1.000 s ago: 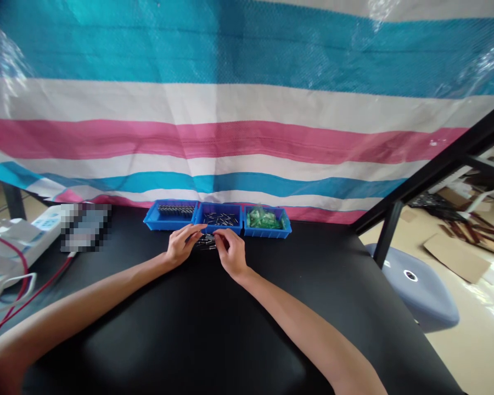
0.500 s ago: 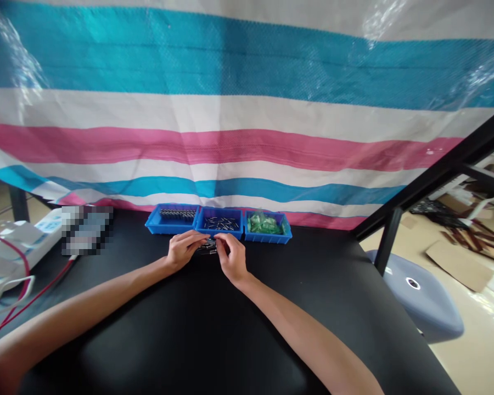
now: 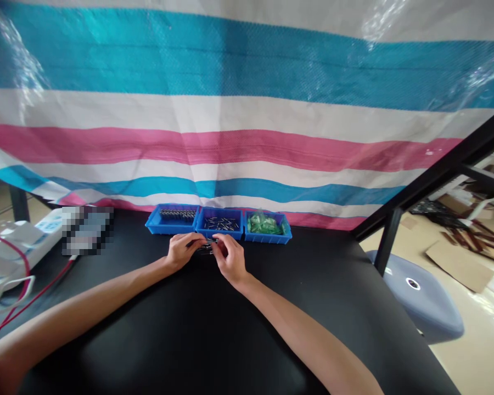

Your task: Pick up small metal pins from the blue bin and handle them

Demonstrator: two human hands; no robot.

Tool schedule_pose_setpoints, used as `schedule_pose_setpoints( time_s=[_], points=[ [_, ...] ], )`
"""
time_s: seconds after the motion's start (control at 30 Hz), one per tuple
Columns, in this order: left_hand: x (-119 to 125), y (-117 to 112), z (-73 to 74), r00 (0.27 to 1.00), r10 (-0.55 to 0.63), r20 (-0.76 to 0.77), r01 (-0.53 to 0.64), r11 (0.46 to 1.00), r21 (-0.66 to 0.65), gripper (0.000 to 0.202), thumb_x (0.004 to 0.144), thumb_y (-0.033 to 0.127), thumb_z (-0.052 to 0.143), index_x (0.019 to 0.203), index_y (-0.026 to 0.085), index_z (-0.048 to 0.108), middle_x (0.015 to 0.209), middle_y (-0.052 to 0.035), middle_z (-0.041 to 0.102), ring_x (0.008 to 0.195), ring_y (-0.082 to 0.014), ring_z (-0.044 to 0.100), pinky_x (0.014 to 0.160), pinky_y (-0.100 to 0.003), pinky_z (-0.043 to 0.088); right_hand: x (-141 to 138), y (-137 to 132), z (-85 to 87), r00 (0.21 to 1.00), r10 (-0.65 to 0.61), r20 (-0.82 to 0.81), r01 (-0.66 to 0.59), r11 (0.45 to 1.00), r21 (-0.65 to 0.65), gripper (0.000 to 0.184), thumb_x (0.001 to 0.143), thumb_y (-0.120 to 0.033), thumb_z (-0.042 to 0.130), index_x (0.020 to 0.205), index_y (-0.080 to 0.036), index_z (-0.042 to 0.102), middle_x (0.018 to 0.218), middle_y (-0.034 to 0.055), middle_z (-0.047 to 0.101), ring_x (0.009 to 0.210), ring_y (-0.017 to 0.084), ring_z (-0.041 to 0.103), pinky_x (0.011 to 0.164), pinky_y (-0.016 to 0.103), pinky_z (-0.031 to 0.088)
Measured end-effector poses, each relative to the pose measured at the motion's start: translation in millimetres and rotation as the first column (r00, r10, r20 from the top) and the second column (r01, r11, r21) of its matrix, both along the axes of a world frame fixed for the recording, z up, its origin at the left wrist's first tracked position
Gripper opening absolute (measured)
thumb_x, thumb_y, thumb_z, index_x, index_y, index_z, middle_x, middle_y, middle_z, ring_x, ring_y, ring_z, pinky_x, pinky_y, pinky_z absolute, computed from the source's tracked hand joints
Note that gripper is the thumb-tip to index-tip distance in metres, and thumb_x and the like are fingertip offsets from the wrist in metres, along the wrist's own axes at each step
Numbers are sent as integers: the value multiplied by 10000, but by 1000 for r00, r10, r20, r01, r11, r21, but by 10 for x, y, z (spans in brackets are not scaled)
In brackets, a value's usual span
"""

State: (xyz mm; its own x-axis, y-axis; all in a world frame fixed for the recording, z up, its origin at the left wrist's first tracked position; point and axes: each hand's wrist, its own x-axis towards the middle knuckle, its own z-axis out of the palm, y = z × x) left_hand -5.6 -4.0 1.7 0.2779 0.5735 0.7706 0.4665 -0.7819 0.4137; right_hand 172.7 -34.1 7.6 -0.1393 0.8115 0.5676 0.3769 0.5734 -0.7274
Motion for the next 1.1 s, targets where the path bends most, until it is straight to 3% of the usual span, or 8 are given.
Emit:
schedule_pose_setpoints(
  time_s=[0.23,0.43,0.57,0.67,0.83,1.1],
  points=[
    [3,7,-7,999,-41,-8,42,999,13,70,862,216,601,822,183,647,697,11,699,581,-90,636,598,-172,478,1,18,-11,997,51,56,-53,998,23,137,894,-234,514,864,-186,638,766,39,590,692,151,574,661,268,475],
    [-5,-2,-27,1000,-4,-2,4,1000,-26,77,869,243,586,892,178,618,744,-8,687,598,-94,619,598,-182,479,-10,-6,-40,983,132,126,-130,991,-20,154,863,-206,522,756,-178,629,705,22,562,605,127,525,589,244,428],
    [8,-16,2,996,75,50,-68,990,-127,85,870,251,564,850,171,547,736,0,614,553,-79,521,574,-196,445,4,6,-20,1000,7,-11,-7,997,-72,188,867,-257,526,715,-176,601,664,9,551,598,128,511,586,243,413],
    [20,-23,27,996,57,63,-47,986,-161,86,884,231,529,822,171,530,752,-3,592,574,-77,501,591,-198,434,20,48,-30,981,-115,-155,81,975,-207,227,877,-331,521,724,-178,591,601,-15,523,530,112,475,524,228,388],
    [26,-32,38,998,10,58,2,980,-200,75,884,222,524,832,170,540,755,-5,592,574,-77,491,597,-199,426,32,129,-83,936,-184,-300,66,929,-363,264,860,-423,536,781,-180,603,564,-38,492,444,87,431,443,211,349],
    [23,-15,6,998,42,37,-36,988,-150,77,862,229,565,821,175,527,735,6,572,537,-68,463,570,-195,417,32,160,-79,909,-210,-359,36,900,-435,301,849,-454,547,827,-166,635,491,-55,440,392,81,402,392,203,319]
  ],
)
